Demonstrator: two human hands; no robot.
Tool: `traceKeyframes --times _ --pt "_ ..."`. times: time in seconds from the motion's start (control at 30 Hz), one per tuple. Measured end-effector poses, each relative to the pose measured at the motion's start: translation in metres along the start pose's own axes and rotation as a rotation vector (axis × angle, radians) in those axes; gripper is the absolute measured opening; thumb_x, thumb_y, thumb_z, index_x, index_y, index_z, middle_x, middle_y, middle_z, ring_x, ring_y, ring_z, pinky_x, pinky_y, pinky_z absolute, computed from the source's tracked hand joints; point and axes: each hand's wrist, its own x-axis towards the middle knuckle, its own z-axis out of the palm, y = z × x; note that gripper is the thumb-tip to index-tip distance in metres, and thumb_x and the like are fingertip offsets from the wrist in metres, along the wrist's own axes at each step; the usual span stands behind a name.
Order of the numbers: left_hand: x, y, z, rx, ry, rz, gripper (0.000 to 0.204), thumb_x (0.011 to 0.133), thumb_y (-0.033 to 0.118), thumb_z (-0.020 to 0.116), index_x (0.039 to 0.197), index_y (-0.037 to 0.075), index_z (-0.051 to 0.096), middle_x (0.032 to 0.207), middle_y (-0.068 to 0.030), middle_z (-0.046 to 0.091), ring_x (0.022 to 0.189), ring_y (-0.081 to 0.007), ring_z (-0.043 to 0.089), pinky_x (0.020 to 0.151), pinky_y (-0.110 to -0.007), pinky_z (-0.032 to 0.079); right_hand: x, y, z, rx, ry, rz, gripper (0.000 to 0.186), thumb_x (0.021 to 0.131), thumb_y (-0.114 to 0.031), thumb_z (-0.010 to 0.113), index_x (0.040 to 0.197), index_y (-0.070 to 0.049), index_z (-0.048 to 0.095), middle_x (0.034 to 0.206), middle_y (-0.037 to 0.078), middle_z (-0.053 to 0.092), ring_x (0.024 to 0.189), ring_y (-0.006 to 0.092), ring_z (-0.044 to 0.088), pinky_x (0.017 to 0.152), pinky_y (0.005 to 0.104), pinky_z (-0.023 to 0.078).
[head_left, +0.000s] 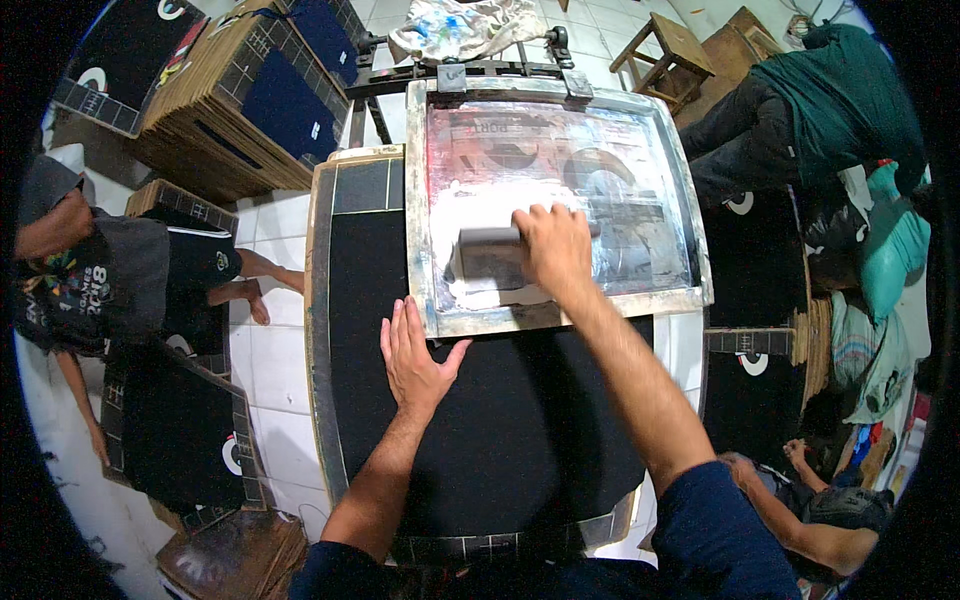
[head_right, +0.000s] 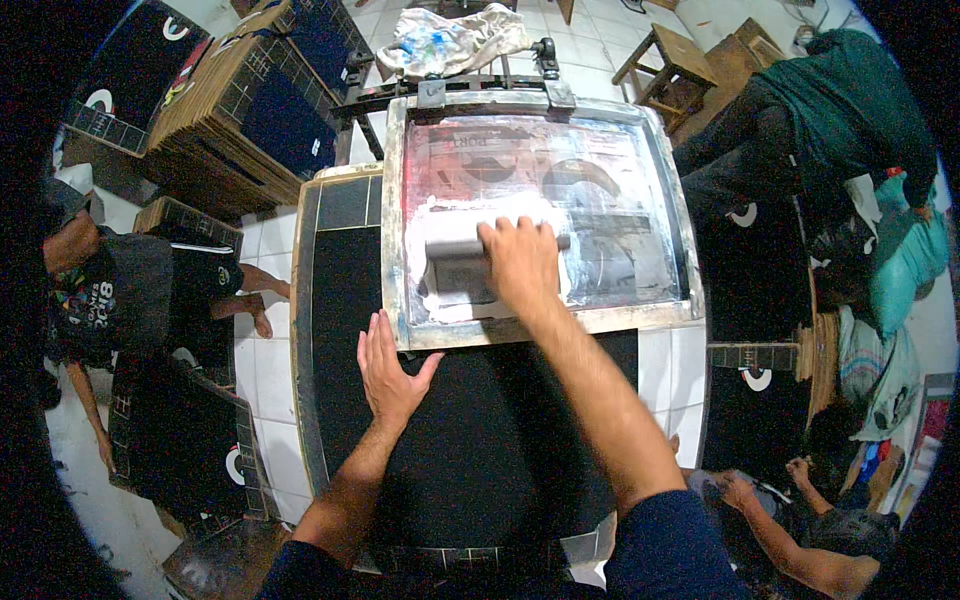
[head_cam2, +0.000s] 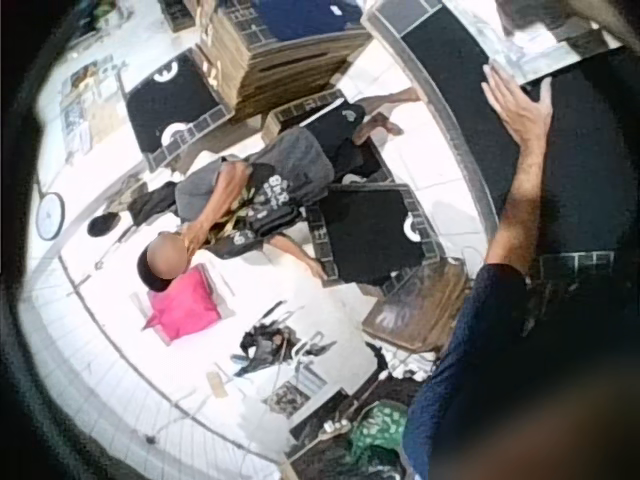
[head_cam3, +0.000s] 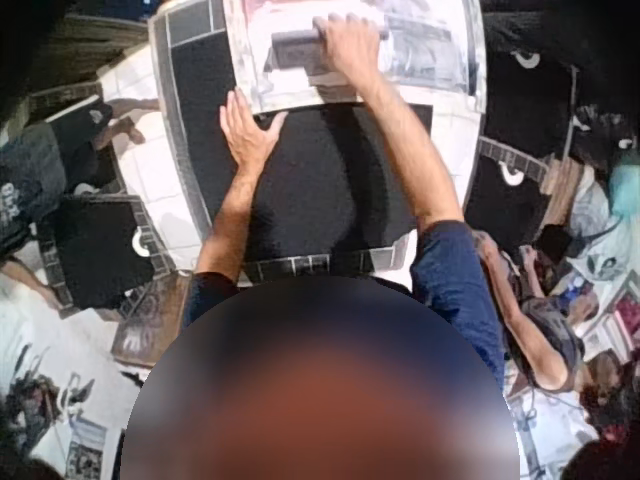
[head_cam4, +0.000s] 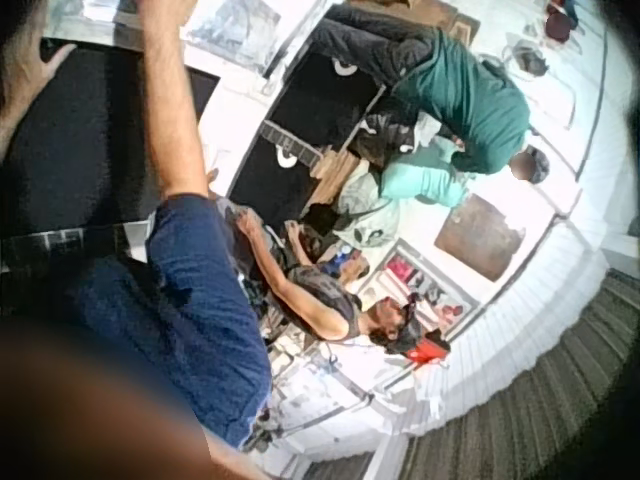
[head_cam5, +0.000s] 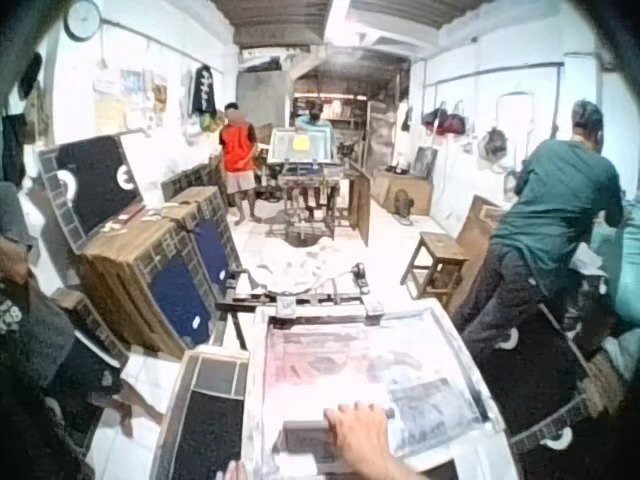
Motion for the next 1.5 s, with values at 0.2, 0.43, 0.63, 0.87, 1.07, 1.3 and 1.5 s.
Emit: traceKeyframes --times 0.2,0.43,0.63,0.87,1.07,1.3,1.5 --pt "0.003 0.001 -0.003 -0.027 -0.028 -0.015 0.109 0.08 0.046 0.086 0.156 -0.008 0.029 0.157 -0.0259 0.042 0.15 -0.0362 0.038 0.124 -0.055 0.026 -0.018 0.0 -0.019 0.111 -0.2 -0.001 0.037 0.075 -0.018 0.081 0.109 -0.018 0.068 0.097 0.005 0.069 0.1 0.0279 0.066 0.084 0.0481 0.047" --pt "0.003 0.0 0.0 0.001 -0.029 0.009 0.11 0.079 0.044 0.086 0.157 -0.008 0.028 0.157 -0.0271 0.041 0.149 -0.0373 0.037 0.123 -0.056 0.026 0.081 0.025 0.017 0.053 0.054 0.077 0.032 0.078 -0.018 0.081 0.108 -0.017 0.069 0.108 0.004 0.07 0.107 0.0282 0.065 0.088 0.0469 0.047" --pt "0.001 -0.001 0.003 0.026 -0.028 0.019 0.108 0.082 0.048 0.084 0.155 -0.009 0.03 0.155 -0.0285 0.042 0.148 -0.0384 0.039 0.123 -0.057 0.027 0.001 0.004 0.004 0.041 -0.009 0.055 0.034 0.076 -0.009 0.078 0.107 -0.016 0.067 0.101 0.004 0.067 0.102 0.0269 0.064 0.084 0.0444 0.046" --pt "0.011 0.002 0.003 -0.23 -0.069 -0.111 0.131 0.074 0.038 0.092 0.162 -0.004 0.005 0.163 -0.0313 0.03 0.152 -0.0402 0.033 0.127 -0.059 0.015 -0.078 -0.018 -0.004 0.14 0.085 0.038 0.037 0.071 -0.002 0.079 0.103 -0.013 0.063 0.095 0.004 0.059 0.094 0.0262 0.058 0.088 0.0434 0.043" --pt "0.01 0.003 0.018 -0.275 0.113 -0.073 0.12 0.068 0.018 0.095 0.163 0.001 0.023 0.158 -0.027 0.043 0.145 -0.0416 0.044 0.124 -0.053 0.03 -0.077 -0.015 -0.005 0.133 0.087 0.025 0.034 0.077 -0.001 0.075 0.107 -0.014 0.065 0.099 0.004 0.062 0.099 0.0251 0.06 0.096 0.0452 0.043" --pt "-0.003 -0.009 0.032 -0.452 0.224 0.017 0.11 0.075 0.014 0.092 0.163 0.01 0.026 0.158 -0.0296 0.038 0.142 -0.043 0.048 0.109 -0.049 0.052 -0.078 -0.012 -0.016 0.169 0.131 0.04 0.031 0.079 -0.003 0.072 0.107 -0.015 0.066 0.099 0.003 0.066 0.103 0.0246 0.064 0.101 0.0479 0.043" --pt "-0.002 -0.007 0.028 -0.408 0.186 0.025 0.105 0.078 0.015 0.09 0.162 0.011 0.028 0.158 -0.0318 0.036 0.14 -0.0464 0.049 0.109 -0.05 0.052 -0.032 0.002 -0.032 0.203 -0.027 0.037 0.022 0.085 -0.003 0.063 0.105 -0.012 0.068 0.094 0.006 0.068 0.095 0.0271 0.063 0.084 0.0448 0.042"
